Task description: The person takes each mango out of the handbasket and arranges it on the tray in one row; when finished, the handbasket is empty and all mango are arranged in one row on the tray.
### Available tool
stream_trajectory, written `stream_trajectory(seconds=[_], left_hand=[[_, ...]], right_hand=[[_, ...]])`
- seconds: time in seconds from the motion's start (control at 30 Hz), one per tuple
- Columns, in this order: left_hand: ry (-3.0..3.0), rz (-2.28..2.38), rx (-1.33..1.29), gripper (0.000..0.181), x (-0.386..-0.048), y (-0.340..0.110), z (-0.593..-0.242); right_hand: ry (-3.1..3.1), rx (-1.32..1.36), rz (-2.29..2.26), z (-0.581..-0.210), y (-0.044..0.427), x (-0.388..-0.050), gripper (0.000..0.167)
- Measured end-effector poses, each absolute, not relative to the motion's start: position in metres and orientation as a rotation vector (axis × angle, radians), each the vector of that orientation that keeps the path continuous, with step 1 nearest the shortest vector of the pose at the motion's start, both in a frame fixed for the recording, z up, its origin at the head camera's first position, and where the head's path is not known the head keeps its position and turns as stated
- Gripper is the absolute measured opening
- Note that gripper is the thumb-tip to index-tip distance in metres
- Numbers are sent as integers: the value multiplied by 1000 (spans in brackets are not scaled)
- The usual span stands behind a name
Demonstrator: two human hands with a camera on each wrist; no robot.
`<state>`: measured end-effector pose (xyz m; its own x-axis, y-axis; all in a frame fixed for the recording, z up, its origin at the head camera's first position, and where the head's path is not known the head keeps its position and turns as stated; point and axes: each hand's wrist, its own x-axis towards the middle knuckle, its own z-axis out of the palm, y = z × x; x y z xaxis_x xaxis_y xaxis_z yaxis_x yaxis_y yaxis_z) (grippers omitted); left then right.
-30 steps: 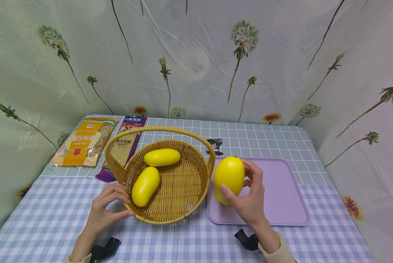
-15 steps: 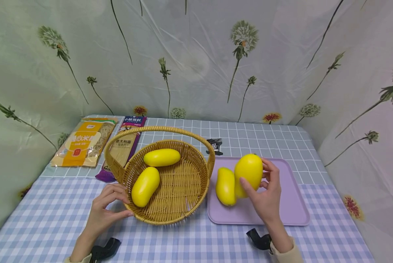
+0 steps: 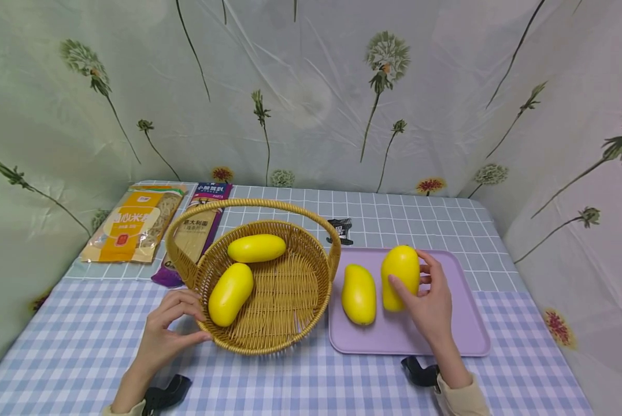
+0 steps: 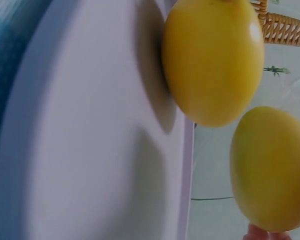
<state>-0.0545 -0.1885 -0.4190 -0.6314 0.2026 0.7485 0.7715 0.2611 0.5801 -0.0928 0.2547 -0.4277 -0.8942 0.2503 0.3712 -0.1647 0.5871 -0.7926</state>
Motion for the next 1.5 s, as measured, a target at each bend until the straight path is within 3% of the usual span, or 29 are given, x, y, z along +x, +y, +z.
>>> stream_trajectory(seconds=[0.57, 1.5], left_hand=[[-2016, -1383, -869, 34, -54, -189, -419], [-2018, -1381, -868, 34, -54, -189, -419]], right_hand=[[-2651, -245, 1166, -422, 253, -96, 67], [-2928, -236, 1105, -423, 256, -99, 75]])
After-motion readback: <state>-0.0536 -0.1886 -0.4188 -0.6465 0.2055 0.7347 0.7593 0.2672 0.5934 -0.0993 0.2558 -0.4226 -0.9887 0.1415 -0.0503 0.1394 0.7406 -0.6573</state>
